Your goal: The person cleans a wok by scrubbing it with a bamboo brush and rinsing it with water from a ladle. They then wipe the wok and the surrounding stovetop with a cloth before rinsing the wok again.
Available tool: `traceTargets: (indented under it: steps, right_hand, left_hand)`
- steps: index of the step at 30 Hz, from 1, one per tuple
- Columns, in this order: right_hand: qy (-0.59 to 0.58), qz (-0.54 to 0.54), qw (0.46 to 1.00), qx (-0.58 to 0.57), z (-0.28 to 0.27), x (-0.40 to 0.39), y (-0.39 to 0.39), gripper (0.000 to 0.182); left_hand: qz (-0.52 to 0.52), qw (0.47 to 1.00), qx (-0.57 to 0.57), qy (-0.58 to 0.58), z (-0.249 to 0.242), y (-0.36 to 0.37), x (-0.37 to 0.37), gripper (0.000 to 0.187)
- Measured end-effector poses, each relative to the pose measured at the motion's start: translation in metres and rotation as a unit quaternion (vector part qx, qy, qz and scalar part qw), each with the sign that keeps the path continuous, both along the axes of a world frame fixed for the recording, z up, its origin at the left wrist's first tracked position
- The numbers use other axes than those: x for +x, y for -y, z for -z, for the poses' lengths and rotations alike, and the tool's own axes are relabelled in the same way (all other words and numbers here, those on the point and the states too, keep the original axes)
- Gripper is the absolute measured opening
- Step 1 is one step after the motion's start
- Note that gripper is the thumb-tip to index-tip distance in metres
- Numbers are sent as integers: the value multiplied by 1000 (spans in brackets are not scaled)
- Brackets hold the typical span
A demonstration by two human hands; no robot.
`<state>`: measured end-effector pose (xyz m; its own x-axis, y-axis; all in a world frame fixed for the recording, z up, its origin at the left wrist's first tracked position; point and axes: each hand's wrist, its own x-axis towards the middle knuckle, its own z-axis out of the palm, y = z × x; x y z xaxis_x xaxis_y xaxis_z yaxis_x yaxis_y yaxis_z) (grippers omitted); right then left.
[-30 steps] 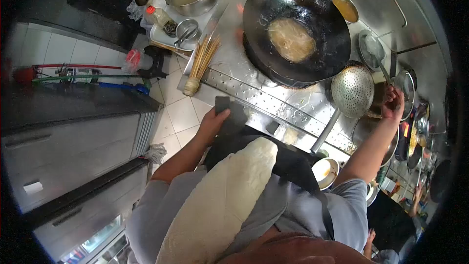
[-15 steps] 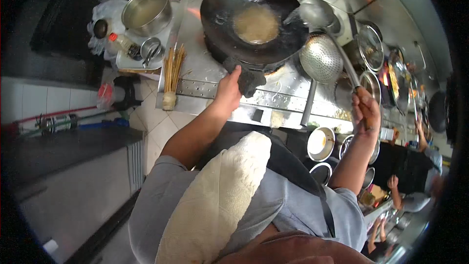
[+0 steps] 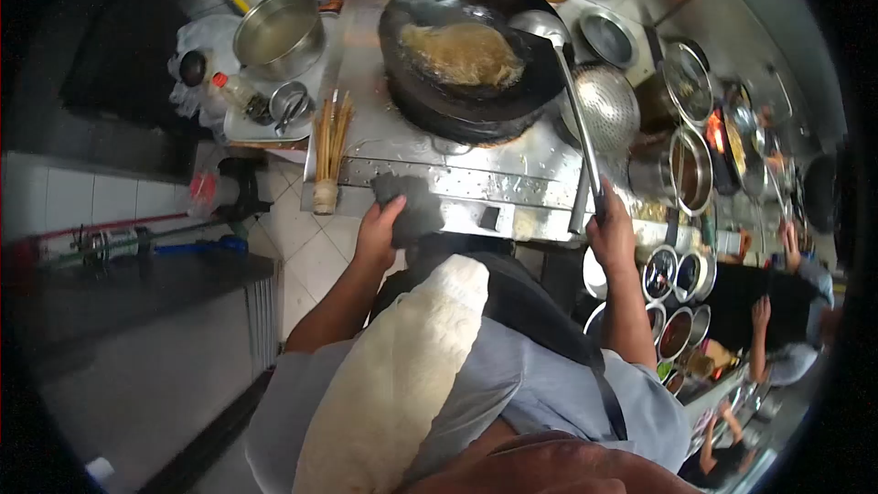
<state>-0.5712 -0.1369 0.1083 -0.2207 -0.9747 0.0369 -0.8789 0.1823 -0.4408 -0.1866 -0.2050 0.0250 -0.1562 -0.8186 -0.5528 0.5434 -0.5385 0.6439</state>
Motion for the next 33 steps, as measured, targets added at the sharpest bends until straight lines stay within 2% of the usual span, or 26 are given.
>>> traceTargets:
  steps: [3, 5, 6, 7, 8, 9, 11, 12, 13, 15, 16, 17, 18, 19, 20, 21, 23, 24, 25, 26, 27, 28, 29, 31, 32, 33]
  right_hand:
    - [116, 7, 993, -3, 20, 23, 38, 68]
    - [222, -17, 975, -12, 18, 44, 74, 66]
    - [302, -39, 952, -18, 21, 50, 97, 66]
    - [381, -58, 923, -22, 20, 60, 121, 67]
    - [525, -50, 849, 25, -16, 90, 136, 66]
    - [588, -80, 804, 26, -19, 99, 155, 64]
    - [642, -93, 761, 27, -29, 123, 178, 64]
    - [665, -76, 743, 15, -33, 133, 183, 65]
    - [663, -69, 745, 10, -38, 140, 186, 65]
    - [603, -34, 797, 2, -42, 144, 181, 66]
    - [506, -10, 863, -4, -36, 138, 176, 66]
    - [444, 6, 896, -21, -32, 136, 164, 63]
    - [376, 25, 926, -17, -24, 129, 154, 63]
    - [307, 39, 951, -17, -19, 123, 145, 62]
    - [226, 104, 968, 36, -31, 130, 136, 63]
    - [212, 114, 970, 35, -25, 125, 126, 65]
    - [186, 118, 975, 21, 1, 104, 116, 66]
    - [203, 121, 971, 26, 16, 93, 115, 66]
    - [277, 112, 954, 33, 19, 93, 112, 68]
    - [370, 132, 919, 39, 17, 95, 104, 68]
    - [461, 150, 874, 46, 3, 112, 98, 69]
    - [413, 146, 895, 84, 0, 116, 95, 69]
    - [450, 156, 875, 89, -3, 125, 90, 69]
    - [534, 159, 822, 117, -11, 141, 89, 69]
    - [576, 121, 798, 126, -10, 143, 88, 66]
    - [576, 98, 798, 145, -7, 144, 88, 61]
  left_hand:
    - [-43, 997, -3, 67, 10, -38, 41, 36]
    - [-79, 974, -60, 203, 6, -69, 60, 41]
    - [-98, 971, -53, 210, -2, -78, 64, 41]
    - [-165, 976, 2, 139, -17, -86, 69, 41]
    - [-227, 970, 54, 67, -26, -95, 78, 41]
    - [-237, 967, 57, 73, -24, -106, 88, 41]
    - [-259, 957, 40, 123, 0, -126, 109, 43]
    - [-252, 964, 16, 87, 5, -126, 117, 44]
    - [-244, 966, 16, 84, 11, -123, 127, 44]
    - [-125, 973, 52, 186, 18, -112, 140, 44]
    - [-74, 976, 37, 203, 21, -99, 144, 43]
    - [9, 985, 24, 173, 29, -86, 150, 40]
    - [51, 982, -51, 177, 20, -61, 141, 40]
    - [73, 983, -45, 164, 44, -46, 138, 39]
    - [118, 971, -111, 176, 73, -28, 136, 38]
    - [130, 970, -118, 168, 76, -7, 129, 38]
    - [237, 937, -126, 223, 76, 25, 107, 39]
    - [269, 898, -170, 304, 100, 35, 99, 41]
    - [273, 896, -175, 302, 101, 40, 91, 41]
    - [294, 816, -206, 453, 103, 41, 83, 41]
    - [306, 709, -230, 592, 104, 41, 78, 42]
    - [305, 683, -251, 614, 105, 38, 77, 45]
    - [309, 682, -247, 615, 99, 35, 76, 45]
    - [241, 668, -269, 651, 78, 27, 73, 49]
    - [177, 651, -316, 667, 78, 24, 77, 52]
    - [181, 647, -317, 669, 75, 26, 85, 52]
